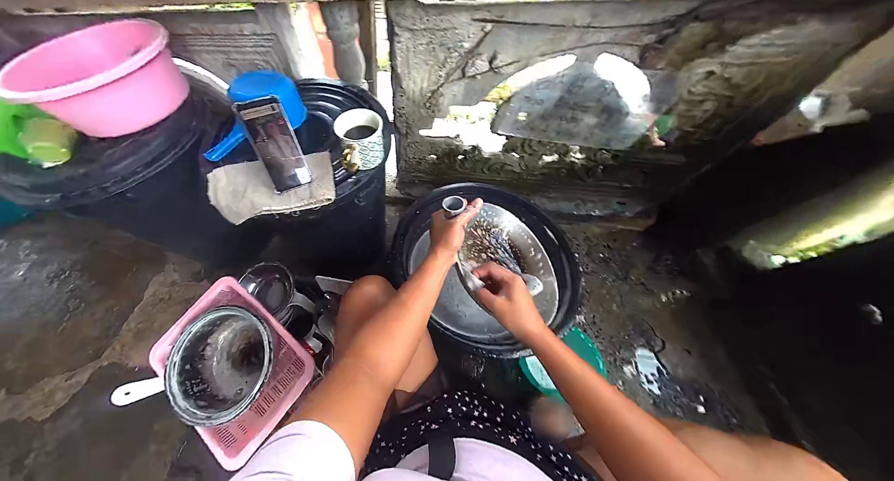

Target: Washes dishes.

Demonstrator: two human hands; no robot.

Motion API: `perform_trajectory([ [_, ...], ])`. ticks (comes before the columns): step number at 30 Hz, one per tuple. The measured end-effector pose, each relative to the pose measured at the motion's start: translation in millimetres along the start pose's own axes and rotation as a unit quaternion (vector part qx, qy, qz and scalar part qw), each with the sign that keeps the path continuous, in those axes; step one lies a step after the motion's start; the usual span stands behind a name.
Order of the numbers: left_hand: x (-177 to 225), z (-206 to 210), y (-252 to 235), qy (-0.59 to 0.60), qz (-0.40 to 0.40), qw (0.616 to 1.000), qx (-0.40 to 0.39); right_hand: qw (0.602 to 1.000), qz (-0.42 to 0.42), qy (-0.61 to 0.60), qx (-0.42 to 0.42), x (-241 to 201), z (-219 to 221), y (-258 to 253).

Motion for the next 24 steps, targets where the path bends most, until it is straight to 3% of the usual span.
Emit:
perform_trajectory([
  [2, -0.7, 4.7, -0.6, -0.010, 0.004, 1.000, -0.013, 0.997, 0.039, -0.061, 0.017, 5.6, -5.7, -4.8],
  [4, 7.8, 19.1, 7.2, -0.026, 0.010, 0.999, -0.021, 0.982, 0.056, -0.134, 0.123, 17.7, -15.5, -25.7],
  [6, 16.0, 27.5, 16.3, -0.043, 0.021, 0.999, -0.025, 0.966, 0.037, -0.130, 0.221, 25.7, -23.3, -38.9],
  [8, 26.3, 16.8, 12.8, -0.063, 0.052, 0.997, -0.006, 0.982, 0.019, -0.051, 0.180, 19.5, -17.1, -32.3],
  [10, 34.5, -6.7, 5.3, -0.084, 0.079, 0.993, 0.030, 0.995, 0.027, 0.081, 0.052, 21.0, -9.3, -6.2],
  [13, 47.0, -33.0, -5.9, -0.082, 0.088, 0.992, 0.034, 0.946, 0.014, 0.321, -0.043, 33.9, -43.7, 16.3],
  [16, 54.8, -23.8, -2.6, -0.047, 0.087, 0.995, -0.020, 0.895, 0.013, 0.444, 0.043, 23.8, -107.4, -10.2],
  [18, 51.8, -3.3, 7.2, -0.025, 0.070, 0.995, -0.066, 0.882, -0.016, 0.454, 0.126, 1.1, -119.8, -42.5],
  [20, 45.4, 15.2, 16.5, -0.005, 0.056, 0.994, -0.090, 0.906, -0.053, 0.385, 0.171, -10.4, -96.3, -65.4],
  [22, 40.0, 17.7, 16.3, -0.005, 0.055, 0.996, -0.074, 0.933, -0.114, 0.295, 0.172, -10.0, -45.3, -65.7],
  [24, 38.6, 1.9, 6.7, -0.034, 0.051, 0.997, -0.038, 0.958, -0.157, 0.221, 0.090, -3.5, 3.2, -44.1],
])
Point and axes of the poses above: each hand's wrist, its own y-axis away from the middle knuckle, its own z-axis out of the palm, x = y × z, the point moved 8 cm from there along -y, towards the middle knuckle, and after that the axes turned 15 degrees about -y, right-handed, at the moved point
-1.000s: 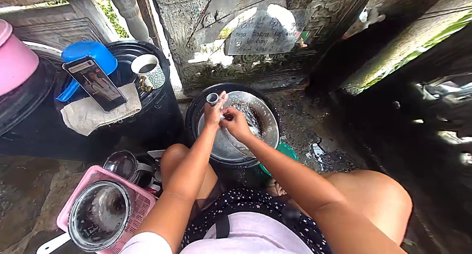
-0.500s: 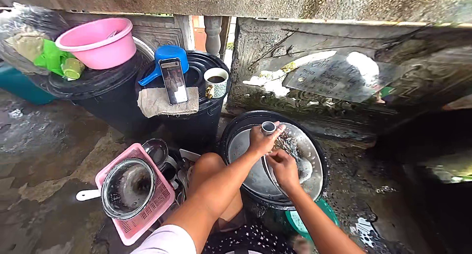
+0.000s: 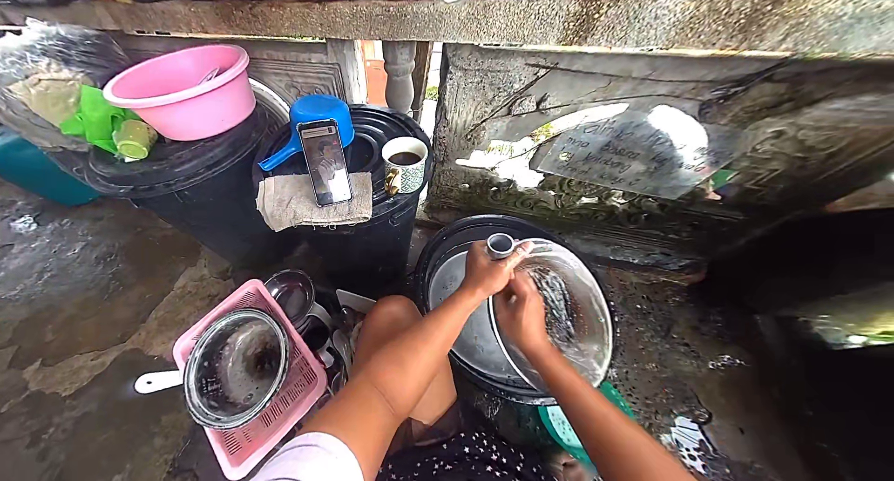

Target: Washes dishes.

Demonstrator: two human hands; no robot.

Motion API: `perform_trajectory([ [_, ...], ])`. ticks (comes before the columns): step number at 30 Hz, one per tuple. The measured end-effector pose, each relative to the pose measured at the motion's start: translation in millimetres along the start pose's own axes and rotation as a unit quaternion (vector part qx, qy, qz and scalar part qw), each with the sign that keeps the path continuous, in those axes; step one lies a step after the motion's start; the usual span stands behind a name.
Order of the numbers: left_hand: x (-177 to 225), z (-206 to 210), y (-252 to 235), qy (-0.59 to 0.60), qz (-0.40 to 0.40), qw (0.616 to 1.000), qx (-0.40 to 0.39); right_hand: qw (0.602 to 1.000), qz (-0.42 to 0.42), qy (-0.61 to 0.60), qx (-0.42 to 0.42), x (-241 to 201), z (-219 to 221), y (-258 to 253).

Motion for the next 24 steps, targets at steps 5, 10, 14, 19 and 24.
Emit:
perform_trajectory([
  [5, 6.8, -32.7, -7.8, -0.005, 0.047, 0.997, 0.058, 0.980, 0.093, 0.086, -0.155, 43.5, -33.3, 38.5],
  [10, 4.8, 22.1, 16.0, 0.018, 0.041, 0.999, 0.000, 0.979, 0.144, 0.117, 0.087, 55.5, -69.3, -8.5],
  [14, -2.2, 11.8, 7.8, 0.000, 0.030, 1.000, 0.007, 0.998, 0.042, -0.039, -0.010, 5.3, -11.1, 29.5],
  [19, 10.3, -17.3, 6.4, -0.041, 0.095, 0.995, 0.010, 0.965, 0.186, 0.106, -0.150, 64.7, -55.7, 48.4],
  [24, 10.9, 23.4, 28.4, 0.002, 0.115, 0.992, -0.048, 0.984, 0.130, 0.084, 0.091, 39.5, -67.0, 6.1],
])
Point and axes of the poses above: each hand's wrist, its own y-axis away from the middle knuckle, its own z-axis out of the palm, x = y × z, the point moved 8 cm from there along -y, towards the middle knuckle, and after that the axes turned 15 degrees about -y, right-handed, at the moved point
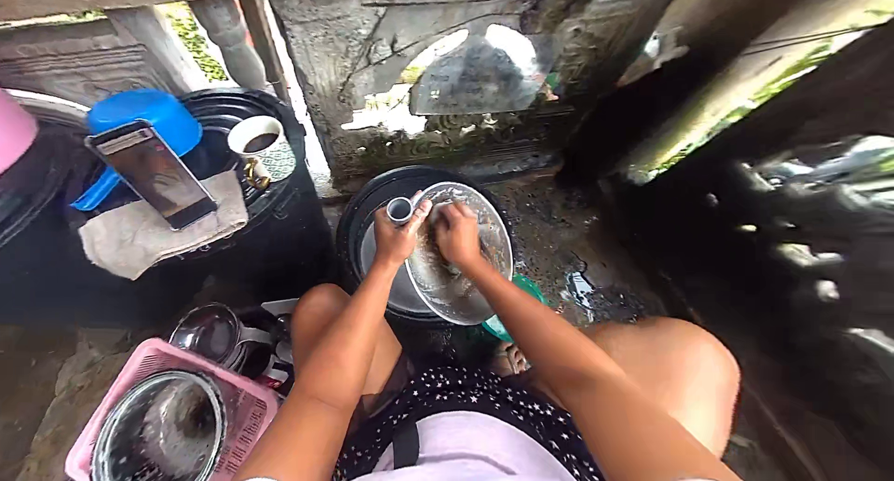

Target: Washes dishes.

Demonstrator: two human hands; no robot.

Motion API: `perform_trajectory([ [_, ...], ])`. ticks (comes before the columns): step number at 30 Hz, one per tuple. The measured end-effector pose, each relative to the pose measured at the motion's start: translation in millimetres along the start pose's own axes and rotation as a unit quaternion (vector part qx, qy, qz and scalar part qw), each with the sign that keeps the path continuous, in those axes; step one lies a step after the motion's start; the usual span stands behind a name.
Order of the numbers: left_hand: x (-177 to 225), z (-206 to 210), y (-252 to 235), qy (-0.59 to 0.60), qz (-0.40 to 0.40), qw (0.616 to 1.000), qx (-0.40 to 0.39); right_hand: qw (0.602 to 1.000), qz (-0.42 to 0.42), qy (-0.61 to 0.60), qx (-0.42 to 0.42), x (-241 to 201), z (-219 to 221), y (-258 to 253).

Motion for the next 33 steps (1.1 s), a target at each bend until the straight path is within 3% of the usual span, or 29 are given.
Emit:
perform_trajectory([
  [1, -1.8, 2.5, -0.9, -0.001, 0.002, 1.000, 0.000, 0.998, -0.043, -0.050, -0.008, -21.6, 13.0, 9.0],
  [3, -6.8, -5.6, -9.7, -0.001, 0.008, 1.000, 0.016, 0.981, -0.079, -0.144, -0.100, -44.2, 39.0, 44.4],
  [5, -9.1, -25.4, -18.3, -0.012, 0.011, 0.999, 0.036, 0.960, -0.093, -0.152, -0.218, -33.7, 42.6, 84.4],
  [7, -8.1, -44.2, -24.7, -0.019, 0.014, 0.999, 0.049, 0.945, -0.122, -0.058, -0.297, -1.8, 17.1, 99.5],
  [9, -4.7, -51.6, -26.1, -0.004, 0.020, 0.999, 0.047, 0.923, -0.148, 0.113, -0.336, 34.5, -17.2, 84.6],
  [13, -4.3, -23.5, -14.9, 0.043, 0.004, 0.999, -0.011, 0.887, -0.240, 0.287, -0.271, 46.7, -44.2, 28.8],
  [15, -1.7, -3.6, -9.7, 0.066, 0.005, 0.997, -0.049, 0.879, -0.317, 0.269, -0.235, 15.9, -27.5, 19.7],
  [18, 2.6, 6.3, -13.0, 0.073, 0.013, 0.994, -0.077, 0.854, -0.388, 0.234, -0.255, -4.4, -5.2, 19.5],
  [20, -1.2, -5.5, -21.4, 0.079, 0.013, 0.995, -0.054, 0.886, -0.322, 0.220, -0.252, 19.8, -11.2, 22.2],
  [22, -7.5, -22.2, -30.9, 0.077, -0.001, 0.997, 0.012, 0.931, -0.161, 0.211, -0.251, 50.2, -18.2, 36.1],
  [25, -20.3, -28.9, -38.1, 0.026, -0.024, 0.995, 0.091, 0.944, 0.042, 0.040, -0.323, 42.6, 7.7, 78.0],
  [28, -32.2, -7.6, -31.8, -0.004, -0.046, 0.996, 0.073, 0.926, 0.021, -0.143, -0.349, -7.2, 39.7, 87.2],
  [31, -23.3, 9.8, -20.9, 0.023, -0.047, 0.998, 0.033, 0.970, -0.070, 0.024, -0.232, 18.7, 37.0, 44.8],
  [33, -18.0, 2.8, -22.3, 0.033, -0.050, 0.997, 0.044, 0.970, -0.036, 0.144, -0.194, 56.4, 19.8, 31.6],
])
Point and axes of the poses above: each hand's wrist, its own y-axis away from the middle knuckle, its own z-axis out of the palm, x = y × z, the point moved 8 cm from there along -y, towards the middle knuckle, and after that the axes turned 15 degrees about -y, right-handed, at the moved point
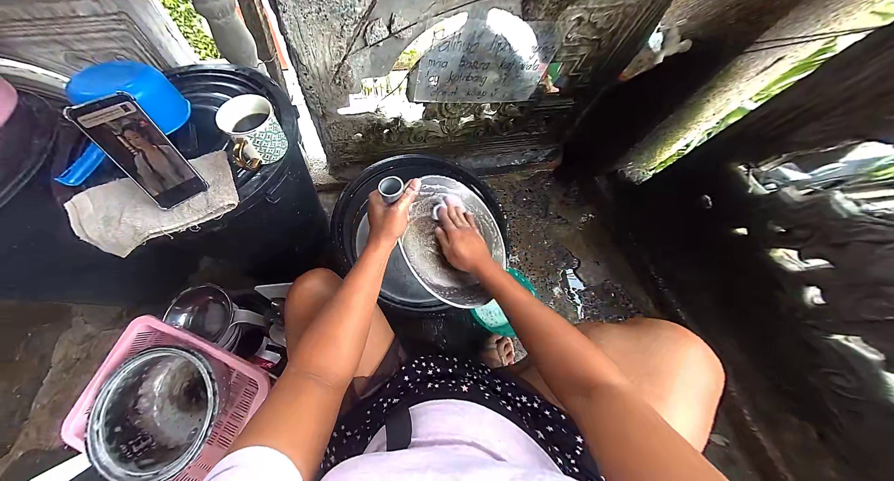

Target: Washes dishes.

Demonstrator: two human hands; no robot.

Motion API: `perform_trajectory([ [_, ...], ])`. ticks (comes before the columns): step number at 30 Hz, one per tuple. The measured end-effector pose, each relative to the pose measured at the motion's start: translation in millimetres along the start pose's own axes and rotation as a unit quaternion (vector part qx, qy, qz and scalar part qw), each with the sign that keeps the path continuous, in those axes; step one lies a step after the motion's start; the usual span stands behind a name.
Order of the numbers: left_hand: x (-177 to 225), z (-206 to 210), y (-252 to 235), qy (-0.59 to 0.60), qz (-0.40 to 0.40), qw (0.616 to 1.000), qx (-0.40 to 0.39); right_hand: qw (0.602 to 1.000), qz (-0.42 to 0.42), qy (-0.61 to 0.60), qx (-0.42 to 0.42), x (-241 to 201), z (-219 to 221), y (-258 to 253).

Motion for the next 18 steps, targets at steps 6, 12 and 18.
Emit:
perform_trajectory([
  [6, -11.8, -23.5, -12.6, -0.099, 0.011, 0.991, 0.085, 0.916, 0.110, -0.322, -0.211, -54.4, 19.7, 47.0],
  [12, -7.1, 4.3, 5.3, -0.068, -0.066, 0.995, 0.014, 0.999, 0.013, -0.035, -0.036, 0.7, 16.1, -18.8],
  [18, -25.3, -30.5, -20.5, -0.144, -0.115, 0.979, 0.091, 0.935, 0.099, -0.180, -0.288, -8.4, 8.7, 43.7],
])
Point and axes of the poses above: each hand's wrist, its own y-axis away from the middle knuckle, its own z-axis out of the palm, x = y × z, the point moved 8 cm from there along -y, towards the middle knuckle, and after that the axes turned 15 degrees about -y, right-handed, at the moved point
